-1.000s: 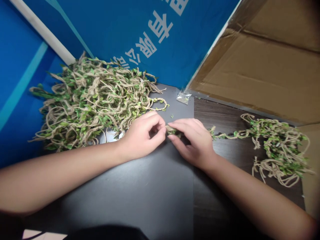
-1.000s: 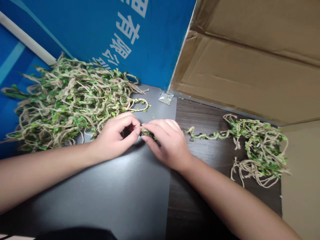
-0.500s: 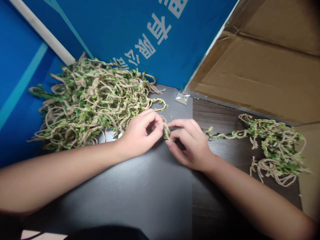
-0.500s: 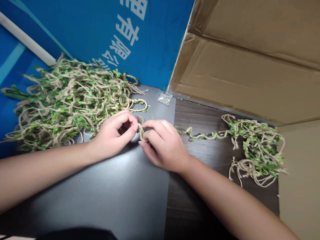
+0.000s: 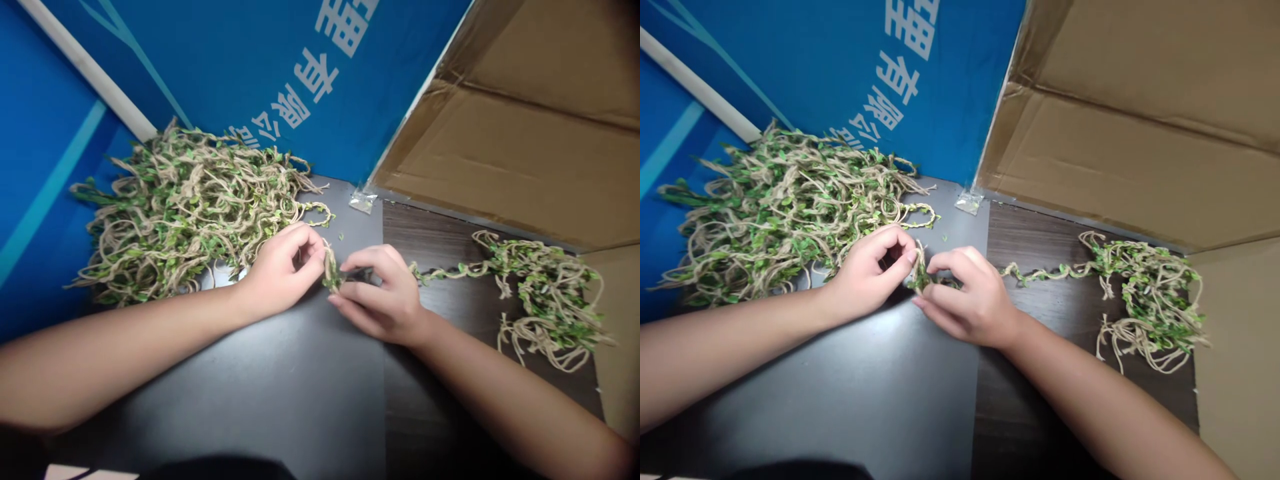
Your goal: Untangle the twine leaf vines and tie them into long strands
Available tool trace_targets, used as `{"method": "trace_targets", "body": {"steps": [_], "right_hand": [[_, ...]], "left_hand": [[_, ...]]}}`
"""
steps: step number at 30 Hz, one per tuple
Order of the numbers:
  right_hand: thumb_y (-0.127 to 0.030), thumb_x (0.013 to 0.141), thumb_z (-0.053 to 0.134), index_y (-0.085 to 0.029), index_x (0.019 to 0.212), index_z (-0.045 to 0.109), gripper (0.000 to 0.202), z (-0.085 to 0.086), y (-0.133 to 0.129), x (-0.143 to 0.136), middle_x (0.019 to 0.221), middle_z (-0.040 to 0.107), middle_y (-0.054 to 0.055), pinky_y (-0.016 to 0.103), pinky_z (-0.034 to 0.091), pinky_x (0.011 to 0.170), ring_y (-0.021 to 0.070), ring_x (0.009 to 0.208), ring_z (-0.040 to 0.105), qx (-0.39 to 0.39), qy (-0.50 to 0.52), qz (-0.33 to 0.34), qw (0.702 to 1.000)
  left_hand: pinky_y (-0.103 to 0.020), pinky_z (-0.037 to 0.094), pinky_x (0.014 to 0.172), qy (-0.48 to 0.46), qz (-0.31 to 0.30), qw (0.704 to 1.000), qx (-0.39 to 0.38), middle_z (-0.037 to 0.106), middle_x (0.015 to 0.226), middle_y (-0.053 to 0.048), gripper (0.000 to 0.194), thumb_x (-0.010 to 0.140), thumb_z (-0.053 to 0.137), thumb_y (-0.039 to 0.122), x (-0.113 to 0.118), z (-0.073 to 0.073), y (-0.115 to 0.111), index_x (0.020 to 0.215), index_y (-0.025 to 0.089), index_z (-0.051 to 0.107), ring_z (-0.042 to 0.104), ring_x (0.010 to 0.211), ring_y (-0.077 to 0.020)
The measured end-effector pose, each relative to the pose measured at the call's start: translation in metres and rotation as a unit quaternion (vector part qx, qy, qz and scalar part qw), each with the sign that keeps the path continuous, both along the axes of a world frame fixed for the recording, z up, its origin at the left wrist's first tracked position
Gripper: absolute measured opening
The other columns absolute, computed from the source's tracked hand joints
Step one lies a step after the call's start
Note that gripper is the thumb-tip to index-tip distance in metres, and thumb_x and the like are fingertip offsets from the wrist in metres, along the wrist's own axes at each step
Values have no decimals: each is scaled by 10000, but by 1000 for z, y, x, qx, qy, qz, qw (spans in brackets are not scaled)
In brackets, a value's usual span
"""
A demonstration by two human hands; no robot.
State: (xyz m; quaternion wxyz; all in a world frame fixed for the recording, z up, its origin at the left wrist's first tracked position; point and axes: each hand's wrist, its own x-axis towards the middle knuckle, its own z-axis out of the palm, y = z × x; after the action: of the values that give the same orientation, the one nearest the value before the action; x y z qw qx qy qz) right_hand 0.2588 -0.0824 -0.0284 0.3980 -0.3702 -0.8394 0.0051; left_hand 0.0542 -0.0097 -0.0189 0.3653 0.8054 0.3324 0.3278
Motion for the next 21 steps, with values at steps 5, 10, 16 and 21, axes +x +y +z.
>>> {"method": "trace_targets", "body": {"steps": [5,10,16,21], "right_hand": [[-168,949,677,-177,995,631,66,1,-1,-1,964,638,73,311,486,730,167,832,568,-42,21,74,996],[-108,957,623,-177,1011,581,97,2,-3,-3,1053,680,80,274,483,691,139,808,601,-73,11,120,990],[-236,999,629,-191,986,557,86,1,-3,-3,900,663,38,280,468,657,135,734,589,-79,-1,136,988],[-285,988,674,-216,1029,506,187,-5,-5,-3,813,638,-8,279,442,635,123,676,557,-60,43,124,990]], "left_hand": [[-271,421,700,1,6,1000,-8,578,816,-11,149,977,546,208,0,2,1,839,167,584,533,750,-134],[-273,422,699,-9,16,1000,-4,584,828,-18,155,989,539,225,0,1,2,851,167,579,531,753,-138],[-266,423,692,-16,-7,1000,18,571,819,-14,116,968,558,178,0,2,0,854,167,579,529,746,-132],[-271,417,680,-14,-11,1000,11,562,811,-14,120,967,560,185,-1,2,0,850,166,580,517,735,-133]]}}
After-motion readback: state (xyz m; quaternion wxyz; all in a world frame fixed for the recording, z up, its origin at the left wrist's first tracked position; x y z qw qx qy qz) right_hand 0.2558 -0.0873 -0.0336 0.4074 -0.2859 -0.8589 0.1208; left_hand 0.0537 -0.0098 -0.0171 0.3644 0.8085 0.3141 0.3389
